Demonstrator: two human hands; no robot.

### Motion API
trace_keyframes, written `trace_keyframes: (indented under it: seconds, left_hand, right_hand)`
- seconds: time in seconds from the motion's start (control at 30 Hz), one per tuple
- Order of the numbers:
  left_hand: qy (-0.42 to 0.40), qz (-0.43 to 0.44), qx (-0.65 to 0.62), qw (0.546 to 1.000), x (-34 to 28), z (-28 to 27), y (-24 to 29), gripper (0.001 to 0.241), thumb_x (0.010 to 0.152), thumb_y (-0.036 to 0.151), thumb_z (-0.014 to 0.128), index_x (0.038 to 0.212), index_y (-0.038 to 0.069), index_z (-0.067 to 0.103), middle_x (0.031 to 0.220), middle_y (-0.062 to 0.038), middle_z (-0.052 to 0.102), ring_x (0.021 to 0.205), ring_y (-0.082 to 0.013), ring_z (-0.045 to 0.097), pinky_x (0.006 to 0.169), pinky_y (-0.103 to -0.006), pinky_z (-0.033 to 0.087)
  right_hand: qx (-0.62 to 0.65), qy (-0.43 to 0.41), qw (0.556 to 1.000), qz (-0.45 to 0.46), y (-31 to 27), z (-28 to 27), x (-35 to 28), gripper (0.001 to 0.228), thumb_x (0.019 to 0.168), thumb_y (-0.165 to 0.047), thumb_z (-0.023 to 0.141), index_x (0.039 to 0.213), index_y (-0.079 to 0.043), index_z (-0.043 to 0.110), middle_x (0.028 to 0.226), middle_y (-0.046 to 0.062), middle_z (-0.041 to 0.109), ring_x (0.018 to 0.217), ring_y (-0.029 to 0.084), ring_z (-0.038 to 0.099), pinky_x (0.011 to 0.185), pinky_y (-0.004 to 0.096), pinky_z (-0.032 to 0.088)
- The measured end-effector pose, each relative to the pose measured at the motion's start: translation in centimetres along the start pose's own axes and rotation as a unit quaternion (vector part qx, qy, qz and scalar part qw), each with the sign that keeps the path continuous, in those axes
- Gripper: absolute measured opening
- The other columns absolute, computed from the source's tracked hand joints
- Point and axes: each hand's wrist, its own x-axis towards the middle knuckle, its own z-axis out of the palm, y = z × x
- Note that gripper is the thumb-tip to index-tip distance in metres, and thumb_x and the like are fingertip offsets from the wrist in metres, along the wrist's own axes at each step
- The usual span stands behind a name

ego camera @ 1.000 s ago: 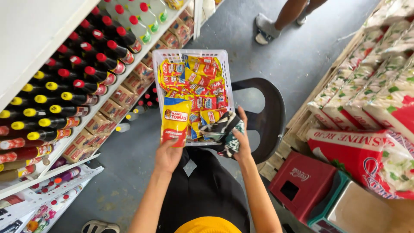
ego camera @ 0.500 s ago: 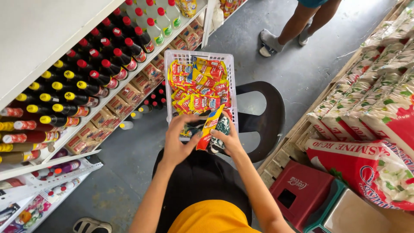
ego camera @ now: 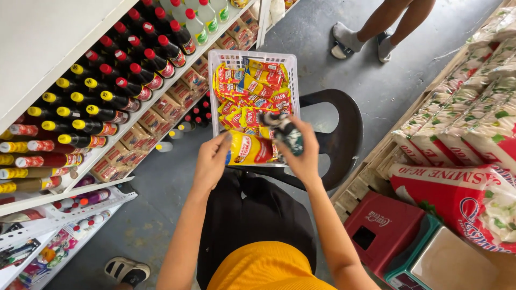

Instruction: Arranging sauce pouches on a grocery store shelf from a plastic basket.

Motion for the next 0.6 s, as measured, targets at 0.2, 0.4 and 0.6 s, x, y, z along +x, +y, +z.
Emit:
trace_keyframes:
  seconds: [0.2,0.4,0.6]
  left_hand:
    - [0.047,-0.003,-0.162,0.986,0.1,1.0,-2.3,0.035,0.112,0.018,0.049,0.128,-0.007,0.067,0.111,-0.005,0.073,0.096,-0.0088,0.063,0.084,-0.0231,0.052]
    - [0.042,0.027,-0.191,0.980,-0.8,3.1,1.5,0.033,0.104,0.007,0.048,0.131,-0.004,0.062,0.114,-0.002,0.071,0.100,-0.0063,0.064,0.087,-0.0210,0.054]
    - [0.019,0.026,-0.153,0.988,-0.6,1.4,0.5,0.032,0.116,0.016,0.050,0.130,-0.009,0.066,0.106,-0.005,0.070,0.088,-0.0062,0.053,0.074,-0.0224,0.045]
  right_hand:
    - [-0.027,0.018,0.981,-0.190,-3.7,0.7,-1.7,0.063,0.078,-0.011,0.079,0.137,-0.013,0.056,0.152,0.022,0.043,0.141,0.037,0.047,0.117,0.053,0.042]
    - [-0.070,-0.077,0.976,-0.190,-4.0,4.9,-2.7,0.064,0.078,-0.024,0.082,0.137,-0.014,0.058,0.158,0.020,0.044,0.150,0.047,0.035,0.126,0.063,0.017]
    - [-0.124,-0.028,0.968,-0.217,-1.0,4.9,-2.3,0.060,0.075,-0.025,0.084,0.130,-0.018,0.060,0.156,0.017,0.045,0.150,0.045,0.035,0.127,0.066,0.015]
